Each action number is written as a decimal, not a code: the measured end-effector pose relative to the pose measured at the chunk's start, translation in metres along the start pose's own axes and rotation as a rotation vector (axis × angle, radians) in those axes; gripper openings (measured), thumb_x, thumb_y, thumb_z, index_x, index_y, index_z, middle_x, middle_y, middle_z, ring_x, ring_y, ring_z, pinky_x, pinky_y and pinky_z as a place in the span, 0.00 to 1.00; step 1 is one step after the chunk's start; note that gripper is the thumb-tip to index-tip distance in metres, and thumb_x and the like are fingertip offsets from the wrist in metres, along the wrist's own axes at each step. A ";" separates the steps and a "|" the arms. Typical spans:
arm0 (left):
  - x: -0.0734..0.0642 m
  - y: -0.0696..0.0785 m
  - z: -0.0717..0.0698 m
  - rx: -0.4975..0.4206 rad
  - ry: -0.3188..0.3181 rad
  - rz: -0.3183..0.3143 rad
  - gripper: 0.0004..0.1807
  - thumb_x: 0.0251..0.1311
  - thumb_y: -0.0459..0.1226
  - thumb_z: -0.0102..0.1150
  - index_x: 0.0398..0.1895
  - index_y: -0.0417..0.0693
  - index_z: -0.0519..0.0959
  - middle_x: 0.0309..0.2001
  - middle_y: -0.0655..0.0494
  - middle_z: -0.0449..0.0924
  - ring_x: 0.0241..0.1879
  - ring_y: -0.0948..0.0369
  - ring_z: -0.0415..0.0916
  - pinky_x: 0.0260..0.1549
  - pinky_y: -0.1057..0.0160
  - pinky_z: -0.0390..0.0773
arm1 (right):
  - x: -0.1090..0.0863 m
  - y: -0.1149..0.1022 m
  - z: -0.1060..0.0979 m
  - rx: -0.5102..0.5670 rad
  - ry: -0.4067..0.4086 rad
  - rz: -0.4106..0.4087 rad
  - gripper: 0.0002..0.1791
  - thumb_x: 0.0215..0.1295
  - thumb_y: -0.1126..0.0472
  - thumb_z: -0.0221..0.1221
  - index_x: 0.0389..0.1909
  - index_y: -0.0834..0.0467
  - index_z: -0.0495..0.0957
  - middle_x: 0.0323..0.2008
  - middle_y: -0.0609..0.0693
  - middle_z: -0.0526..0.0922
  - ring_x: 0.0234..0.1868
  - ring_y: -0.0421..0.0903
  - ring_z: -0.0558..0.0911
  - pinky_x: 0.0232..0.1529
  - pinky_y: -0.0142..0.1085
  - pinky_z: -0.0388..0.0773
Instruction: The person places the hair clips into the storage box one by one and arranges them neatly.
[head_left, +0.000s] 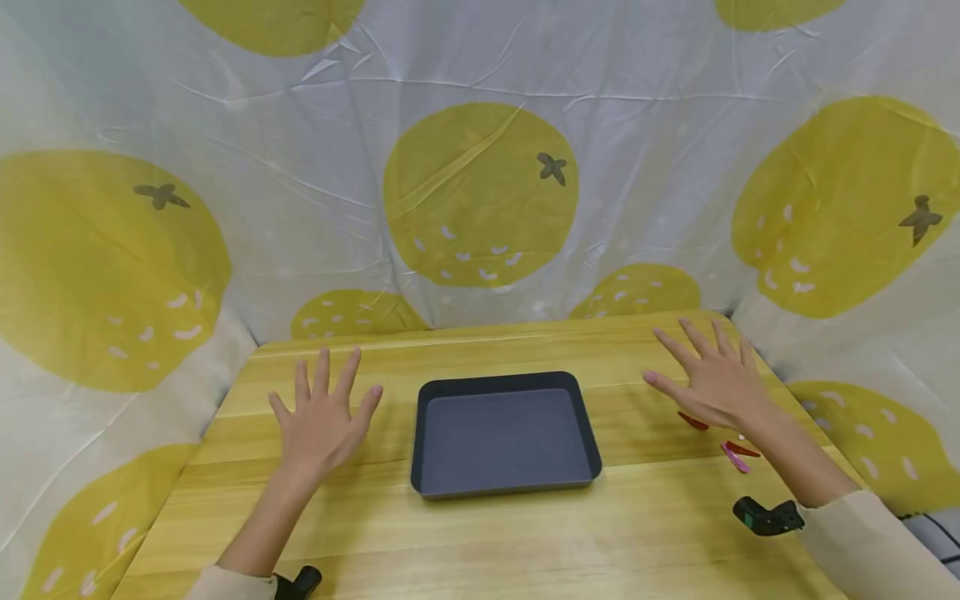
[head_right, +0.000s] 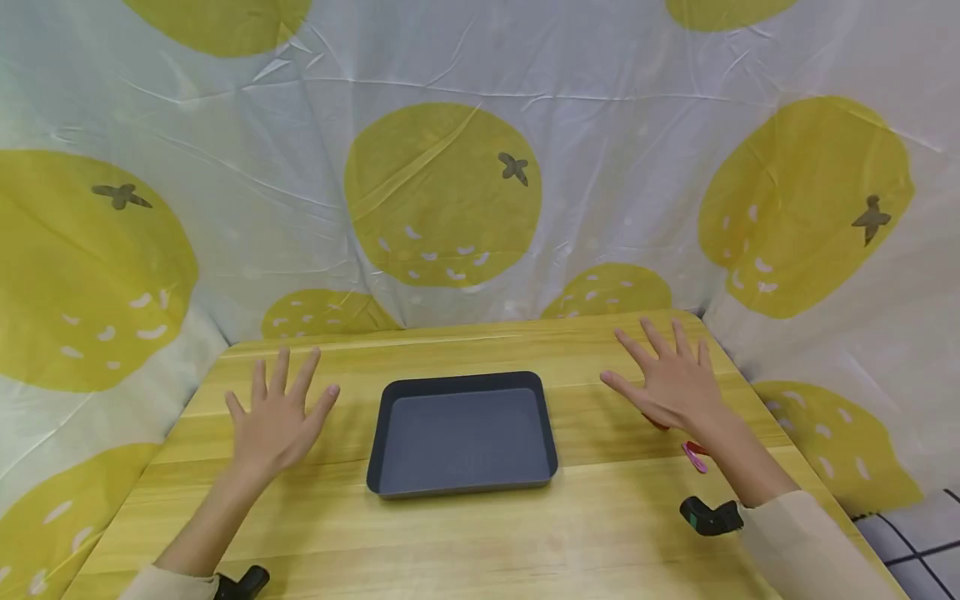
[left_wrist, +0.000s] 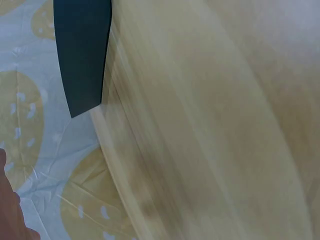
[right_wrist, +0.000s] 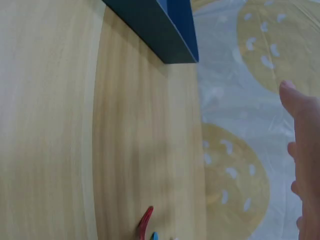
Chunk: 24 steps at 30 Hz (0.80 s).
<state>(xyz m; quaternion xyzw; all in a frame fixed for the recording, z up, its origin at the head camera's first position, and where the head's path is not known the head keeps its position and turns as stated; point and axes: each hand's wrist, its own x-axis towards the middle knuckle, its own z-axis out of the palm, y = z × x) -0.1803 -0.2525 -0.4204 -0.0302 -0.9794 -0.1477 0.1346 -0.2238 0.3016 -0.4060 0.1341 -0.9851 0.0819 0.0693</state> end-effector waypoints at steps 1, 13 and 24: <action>-0.002 0.001 0.001 -0.008 -0.004 0.000 0.42 0.75 0.66 0.37 0.85 0.60 0.50 0.82 0.36 0.38 0.77 0.30 0.29 0.58 0.15 0.24 | -0.001 0.002 0.000 0.009 0.002 -0.003 0.46 0.72 0.27 0.49 0.84 0.44 0.51 0.81 0.64 0.46 0.76 0.77 0.36 0.64 0.81 0.32; -0.033 0.009 0.016 -0.221 0.051 0.024 0.40 0.77 0.57 0.48 0.84 0.53 0.52 0.79 0.33 0.49 0.75 0.29 0.47 0.61 0.18 0.48 | -0.017 0.021 -0.001 0.060 0.052 -0.070 0.43 0.73 0.34 0.55 0.82 0.50 0.57 0.77 0.69 0.53 0.73 0.80 0.50 0.65 0.77 0.48; -0.059 0.027 0.034 -0.598 -0.032 0.008 0.45 0.73 0.48 0.61 0.84 0.51 0.49 0.81 0.39 0.46 0.77 0.35 0.45 0.65 0.23 0.53 | -0.030 0.035 0.011 0.214 -0.044 -0.089 0.40 0.75 0.41 0.58 0.79 0.56 0.60 0.76 0.72 0.54 0.72 0.81 0.50 0.58 0.81 0.51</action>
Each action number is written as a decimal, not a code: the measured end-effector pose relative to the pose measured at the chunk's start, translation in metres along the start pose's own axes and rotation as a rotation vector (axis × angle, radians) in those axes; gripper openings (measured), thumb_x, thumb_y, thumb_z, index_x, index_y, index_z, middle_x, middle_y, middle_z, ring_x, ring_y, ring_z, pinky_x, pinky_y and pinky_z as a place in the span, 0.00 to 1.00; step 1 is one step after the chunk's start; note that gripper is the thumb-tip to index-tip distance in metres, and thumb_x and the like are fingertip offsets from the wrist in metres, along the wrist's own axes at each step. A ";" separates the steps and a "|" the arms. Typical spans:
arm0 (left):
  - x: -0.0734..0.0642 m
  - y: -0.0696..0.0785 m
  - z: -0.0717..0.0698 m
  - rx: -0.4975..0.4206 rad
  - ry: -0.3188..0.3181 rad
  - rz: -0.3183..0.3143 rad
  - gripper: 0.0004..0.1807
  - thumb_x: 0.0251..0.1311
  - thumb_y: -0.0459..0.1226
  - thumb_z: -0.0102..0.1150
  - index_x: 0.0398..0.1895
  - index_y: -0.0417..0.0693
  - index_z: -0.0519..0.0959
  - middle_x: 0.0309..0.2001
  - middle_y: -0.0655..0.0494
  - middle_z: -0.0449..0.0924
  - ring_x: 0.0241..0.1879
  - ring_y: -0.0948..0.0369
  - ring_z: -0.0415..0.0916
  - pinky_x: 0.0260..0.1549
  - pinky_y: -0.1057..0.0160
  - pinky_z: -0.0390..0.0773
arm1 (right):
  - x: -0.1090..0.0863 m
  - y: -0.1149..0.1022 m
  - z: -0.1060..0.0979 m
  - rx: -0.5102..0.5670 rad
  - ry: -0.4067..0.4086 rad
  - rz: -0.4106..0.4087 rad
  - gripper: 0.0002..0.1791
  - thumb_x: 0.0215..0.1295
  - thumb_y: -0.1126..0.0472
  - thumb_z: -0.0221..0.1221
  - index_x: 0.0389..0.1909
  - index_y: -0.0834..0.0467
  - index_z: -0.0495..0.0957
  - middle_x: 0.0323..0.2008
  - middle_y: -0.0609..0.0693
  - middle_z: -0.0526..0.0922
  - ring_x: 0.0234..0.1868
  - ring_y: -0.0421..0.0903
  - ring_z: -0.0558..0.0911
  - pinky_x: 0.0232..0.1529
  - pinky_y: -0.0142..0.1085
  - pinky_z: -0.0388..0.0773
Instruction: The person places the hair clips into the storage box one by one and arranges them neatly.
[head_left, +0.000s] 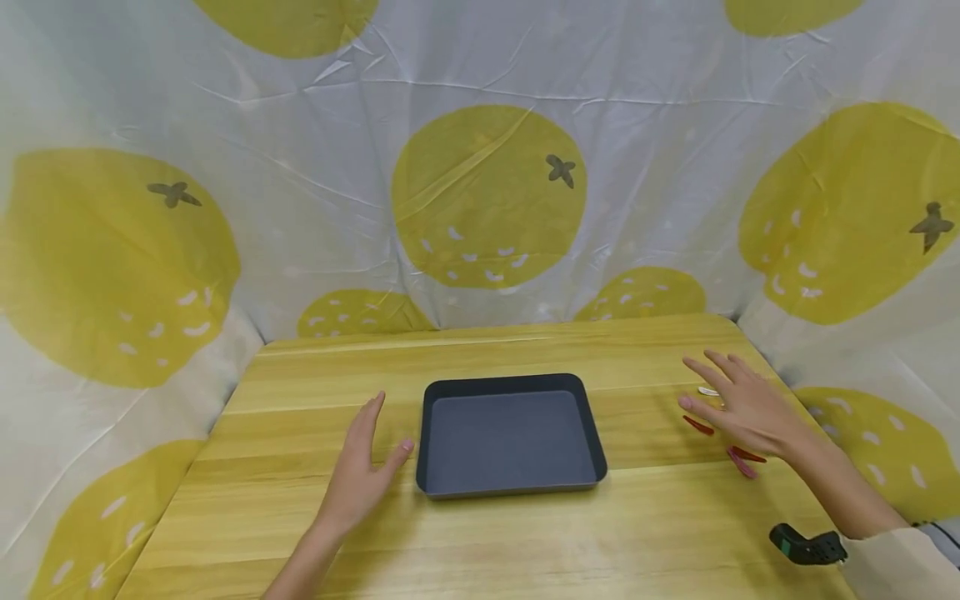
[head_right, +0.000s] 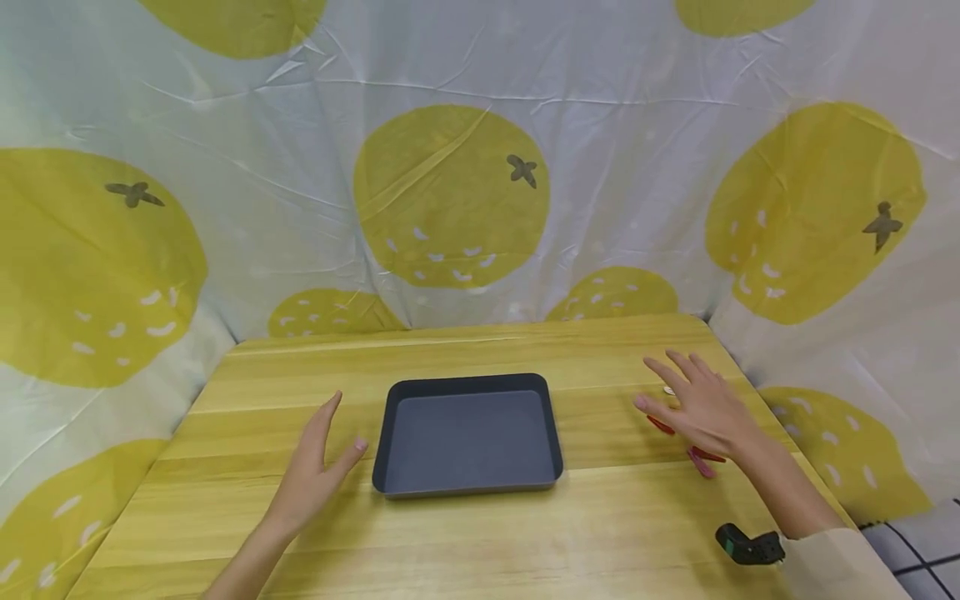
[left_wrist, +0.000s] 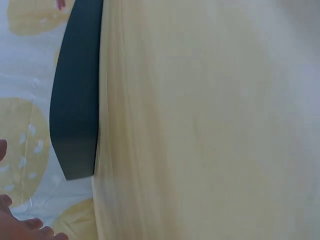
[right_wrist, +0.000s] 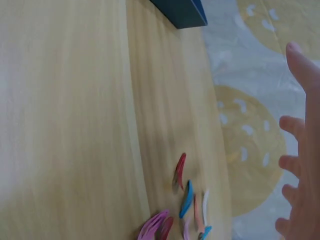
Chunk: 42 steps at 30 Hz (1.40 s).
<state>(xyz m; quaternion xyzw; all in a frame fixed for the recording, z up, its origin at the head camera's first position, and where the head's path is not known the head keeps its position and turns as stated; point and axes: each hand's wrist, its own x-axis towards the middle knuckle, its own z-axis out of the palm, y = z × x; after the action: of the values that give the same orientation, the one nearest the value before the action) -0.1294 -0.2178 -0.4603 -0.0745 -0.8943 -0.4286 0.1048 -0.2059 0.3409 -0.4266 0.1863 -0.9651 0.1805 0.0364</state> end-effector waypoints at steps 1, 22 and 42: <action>-0.002 0.002 0.002 -0.031 -0.013 -0.018 0.46 0.72 0.48 0.62 0.84 0.52 0.48 0.81 0.39 0.46 0.77 0.35 0.45 0.66 0.23 0.52 | -0.001 0.001 0.000 0.025 -0.017 0.000 0.40 0.75 0.42 0.57 0.80 0.57 0.59 0.76 0.72 0.54 0.72 0.81 0.50 0.58 0.81 0.51; -0.017 0.015 0.027 -0.797 -0.193 -0.514 0.43 0.66 0.21 0.54 0.81 0.31 0.45 0.79 0.30 0.44 0.78 0.38 0.43 0.73 0.42 0.56 | -0.020 0.038 -0.007 0.495 -0.214 0.028 0.32 0.85 0.55 0.41 0.81 0.65 0.49 0.71 0.79 0.58 0.50 0.67 0.84 0.35 0.49 0.84; -0.019 0.013 0.027 -0.872 -0.227 -0.545 0.40 0.64 0.21 0.52 0.79 0.31 0.49 0.79 0.29 0.44 0.78 0.39 0.44 0.73 0.42 0.58 | -0.042 0.083 -0.020 0.411 -0.278 0.163 0.34 0.86 0.50 0.35 0.74 0.76 0.56 0.70 0.82 0.57 0.68 0.83 0.57 0.54 0.75 0.66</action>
<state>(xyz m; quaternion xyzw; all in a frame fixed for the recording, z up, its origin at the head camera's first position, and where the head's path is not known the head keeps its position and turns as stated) -0.1116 -0.1895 -0.4721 0.0782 -0.6254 -0.7620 -0.1487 -0.1976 0.4349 -0.4417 0.1343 -0.9156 0.3480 -0.1498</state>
